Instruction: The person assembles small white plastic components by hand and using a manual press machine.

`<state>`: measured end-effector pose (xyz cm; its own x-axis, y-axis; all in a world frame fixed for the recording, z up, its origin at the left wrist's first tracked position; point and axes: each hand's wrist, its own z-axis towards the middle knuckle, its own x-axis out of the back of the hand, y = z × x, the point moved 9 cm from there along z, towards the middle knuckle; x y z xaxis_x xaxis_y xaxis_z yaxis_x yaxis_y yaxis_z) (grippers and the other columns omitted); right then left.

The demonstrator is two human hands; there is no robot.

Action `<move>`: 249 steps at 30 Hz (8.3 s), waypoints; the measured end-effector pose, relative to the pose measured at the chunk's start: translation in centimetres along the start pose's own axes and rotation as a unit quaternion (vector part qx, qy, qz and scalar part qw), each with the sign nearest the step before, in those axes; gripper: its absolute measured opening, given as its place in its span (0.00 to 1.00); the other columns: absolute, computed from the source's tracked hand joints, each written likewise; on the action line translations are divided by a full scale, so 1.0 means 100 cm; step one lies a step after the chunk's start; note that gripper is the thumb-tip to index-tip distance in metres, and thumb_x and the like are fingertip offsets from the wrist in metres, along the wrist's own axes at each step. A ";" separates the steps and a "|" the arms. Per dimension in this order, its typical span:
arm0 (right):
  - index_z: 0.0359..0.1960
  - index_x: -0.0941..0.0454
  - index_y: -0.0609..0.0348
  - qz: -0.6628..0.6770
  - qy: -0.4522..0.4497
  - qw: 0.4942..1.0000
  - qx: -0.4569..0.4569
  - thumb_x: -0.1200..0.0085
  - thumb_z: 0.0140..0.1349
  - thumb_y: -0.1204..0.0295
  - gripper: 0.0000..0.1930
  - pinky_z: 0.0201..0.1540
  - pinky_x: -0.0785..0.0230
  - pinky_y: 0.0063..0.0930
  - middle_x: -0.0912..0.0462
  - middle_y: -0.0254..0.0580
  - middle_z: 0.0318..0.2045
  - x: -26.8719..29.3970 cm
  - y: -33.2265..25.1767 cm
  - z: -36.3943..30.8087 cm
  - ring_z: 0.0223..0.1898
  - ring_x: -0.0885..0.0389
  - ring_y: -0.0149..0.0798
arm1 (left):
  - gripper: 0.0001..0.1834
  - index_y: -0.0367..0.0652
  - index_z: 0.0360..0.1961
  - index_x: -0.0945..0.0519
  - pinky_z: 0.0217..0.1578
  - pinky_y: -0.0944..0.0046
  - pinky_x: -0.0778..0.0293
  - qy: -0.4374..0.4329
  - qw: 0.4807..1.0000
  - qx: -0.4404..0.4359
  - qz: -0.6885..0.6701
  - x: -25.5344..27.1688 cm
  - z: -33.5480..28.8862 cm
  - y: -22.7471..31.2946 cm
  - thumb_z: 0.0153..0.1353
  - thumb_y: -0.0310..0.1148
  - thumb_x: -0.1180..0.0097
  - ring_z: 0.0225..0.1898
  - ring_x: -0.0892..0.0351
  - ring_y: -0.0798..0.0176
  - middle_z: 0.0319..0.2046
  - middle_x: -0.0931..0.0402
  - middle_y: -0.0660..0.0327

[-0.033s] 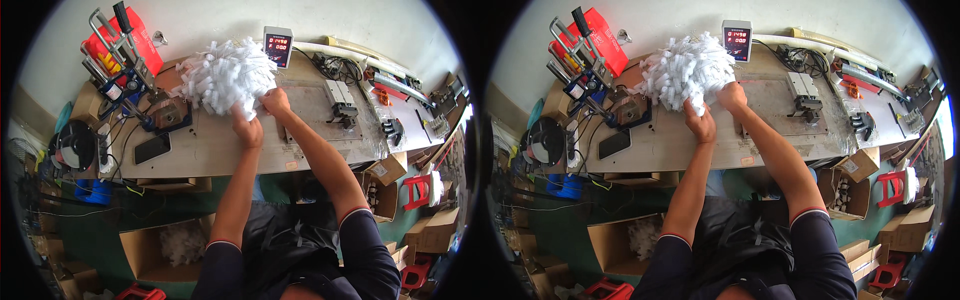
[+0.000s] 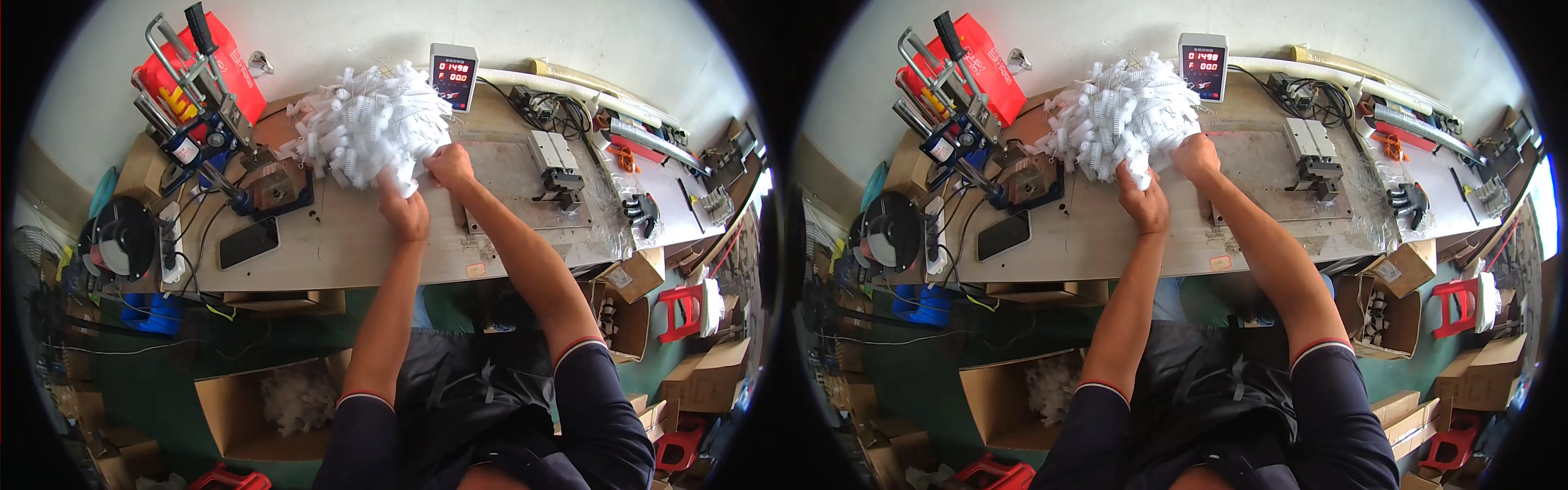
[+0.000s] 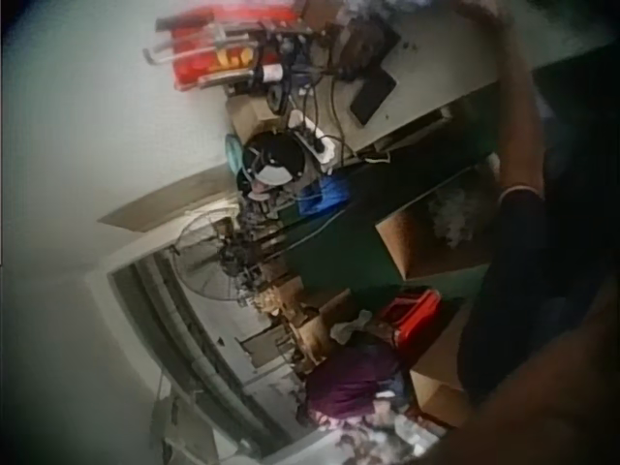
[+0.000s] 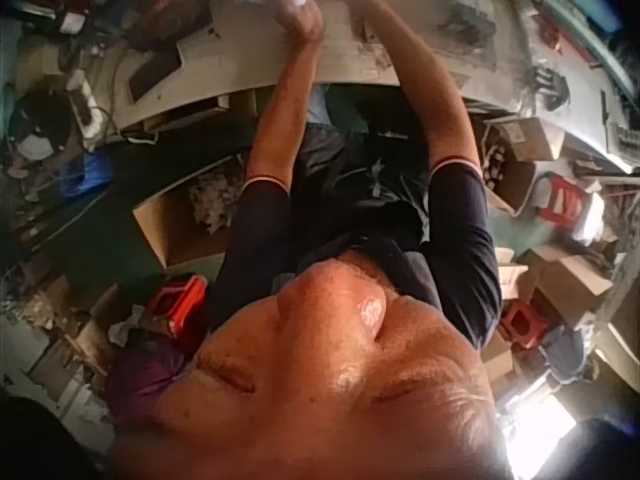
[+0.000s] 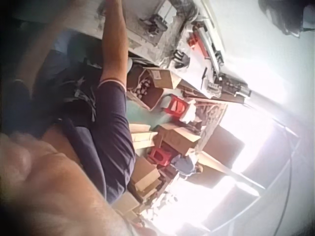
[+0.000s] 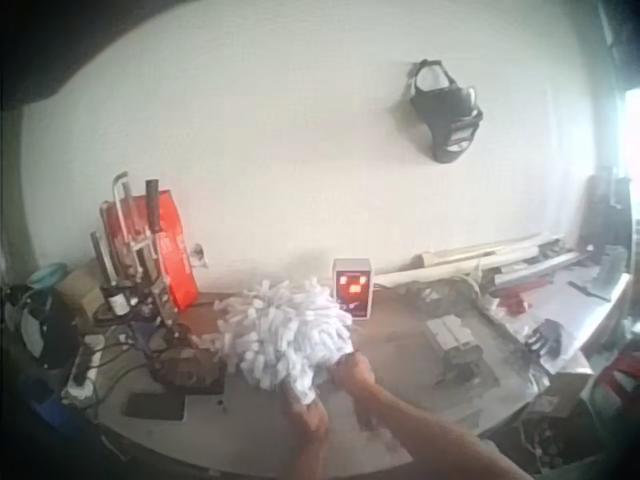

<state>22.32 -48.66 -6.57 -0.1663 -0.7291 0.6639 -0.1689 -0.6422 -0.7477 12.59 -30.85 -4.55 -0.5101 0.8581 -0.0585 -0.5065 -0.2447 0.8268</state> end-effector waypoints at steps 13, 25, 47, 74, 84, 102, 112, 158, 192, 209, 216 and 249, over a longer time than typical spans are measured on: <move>0.29 0.15 0.56 -0.226 0.032 0.969 0.098 0.42 0.54 0.64 0.10 0.41 0.23 0.47 0.14 0.52 0.28 0.128 0.047 -0.096 0.35 0.14 0.56 | 0.06 0.38 0.44 0.26 0.34 0.61 0.27 0.013 1.000 -0.022 -0.002 0.003 0.003 0.004 0.67 0.21 0.49 0.29 0.24 0.64 0.26 0.25 0.61; 0.31 0.16 0.58 -0.263 0.067 0.957 0.102 0.41 0.59 0.57 0.15 0.42 0.24 0.52 0.14 0.55 0.30 0.142 0.064 -0.107 0.37 0.14 0.59 | 0.17 0.41 0.56 0.23 0.39 0.59 0.21 -0.064 0.990 -0.125 0.028 -0.006 -0.016 0.043 0.66 0.21 0.47 0.37 0.15 0.57 0.40 0.17 0.55; 0.29 0.17 0.59 -0.021 0.227 0.973 0.038 0.40 0.59 0.65 0.10 0.36 0.24 0.45 0.16 0.53 0.25 0.204 0.152 -0.176 0.30 0.14 0.57 | 0.16 0.48 0.55 0.26 0.38 0.47 0.20 -0.245 0.946 -0.154 0.147 -0.047 -0.039 0.055 0.67 0.31 0.42 0.39 0.14 0.40 0.38 0.15 0.50; 0.26 0.17 0.61 -0.061 0.272 0.960 -0.038 0.43 0.52 0.65 0.11 0.38 0.25 0.45 0.16 0.53 0.25 0.224 0.168 -0.141 0.30 0.16 0.54 | 0.14 0.44 0.54 0.25 0.41 0.49 0.20 -0.255 0.952 -0.126 0.113 -0.049 -0.033 0.046 0.69 0.29 0.44 0.42 0.14 0.41 0.42 0.15 0.51; 0.25 0.17 0.61 -0.044 0.263 0.963 -0.041 0.42 0.52 0.66 0.10 0.36 0.26 0.42 0.17 0.51 0.23 0.224 0.176 -0.138 0.28 0.17 0.50 | 0.13 0.45 0.55 0.25 0.40 0.51 0.20 -0.262 0.949 -0.124 0.120 -0.050 -0.035 0.047 0.71 0.31 0.45 0.40 0.13 0.43 0.41 0.15 0.52; 0.28 0.16 0.56 -0.044 0.315 0.947 -0.053 0.40 0.59 0.58 0.14 0.41 0.23 0.48 0.15 0.53 0.26 0.225 0.171 -0.144 0.33 0.15 0.58 | 0.12 0.38 0.51 0.24 0.47 0.47 0.24 -0.197 0.957 -0.135 0.165 -0.045 -0.032 0.045 0.68 0.29 0.43 0.47 0.19 0.40 0.44 0.19 0.48; 0.27 0.18 0.58 -0.019 0.324 0.945 -0.043 0.41 0.60 0.59 0.14 0.39 0.24 0.51 0.16 0.54 0.25 0.230 0.171 -0.150 0.33 0.15 0.59 | 0.12 0.40 0.50 0.23 0.48 0.47 0.27 -0.322 0.918 -0.199 0.122 -0.126 -0.089 0.091 0.70 0.33 0.47 0.47 0.20 0.40 0.43 0.19 0.49; 0.42 0.17 0.64 0.607 -0.118 0.785 0.042 0.34 0.64 0.73 0.09 0.26 0.34 0.19 0.18 0.32 0.28 0.143 0.128 -0.203 0.24 0.25 0.24 | 0.09 0.41 0.49 0.24 0.11 0.77 0.49 -0.434 0.620 0.581 -0.300 -0.075 -0.210 0.081 0.75 0.34 0.45 0.17 0.42 0.78 0.26 0.33 0.67; 0.43 0.17 0.64 0.210 -0.216 0.949 0.092 0.41 0.70 0.71 0.08 0.24 0.41 0.16 0.24 0.27 0.22 0.054 0.040 -0.232 0.21 0.31 0.21 | 0.09 0.41 0.40 0.23 0.14 0.73 0.46 0.191 0.797 0.572 -0.013 0.499 -0.252 -0.041 0.69 0.36 0.39 0.16 0.39 0.76 0.24 0.28 0.68; 0.33 0.19 0.55 -0.239 0.053 0.961 0.127 0.38 0.61 0.71 0.03 0.37 0.24 0.44 0.18 0.44 0.29 0.157 0.236 -0.286 0.35 0.17 0.51 | 0.12 0.39 0.48 0.17 0.46 0.61 0.22 0.038 0.872 0.289 0.392 0.537 -0.265 -0.121 0.63 0.25 0.39 0.43 0.18 0.61 0.45 0.17 0.57; 0.38 0.22 0.60 -0.135 0.113 0.984 -0.036 0.39 0.63 0.76 0.05 0.40 0.25 0.40 0.20 0.45 0.32 0.182 0.295 -0.347 0.36 0.18 0.51 | 0.09 0.37 0.50 0.18 0.41 0.67 0.23 -0.070 0.903 0.329 0.266 0.361 -0.229 -0.101 0.71 0.26 0.44 0.42 0.20 0.68 0.43 0.18 0.62; 0.41 0.16 0.61 0.163 0.020 0.897 -0.410 0.39 0.66 0.59 0.16 0.45 0.23 0.42 0.13 0.53 0.34 0.023 0.531 -0.441 0.40 0.13 0.51 | 0.12 0.45 0.49 0.20 0.53 0.49 0.23 -0.638 0.637 -0.418 0.114 -0.081 -0.226 0.156 0.65 0.31 0.35 0.54 0.24 0.48 0.50 0.24 0.57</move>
<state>-29.84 -74.03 -44.06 -0.3697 -0.8269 0.4238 -0.7602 0.0069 -0.6497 -6.85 -51.76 -3.83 0.0725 0.2957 0.9525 -0.9854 -0.1263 0.1142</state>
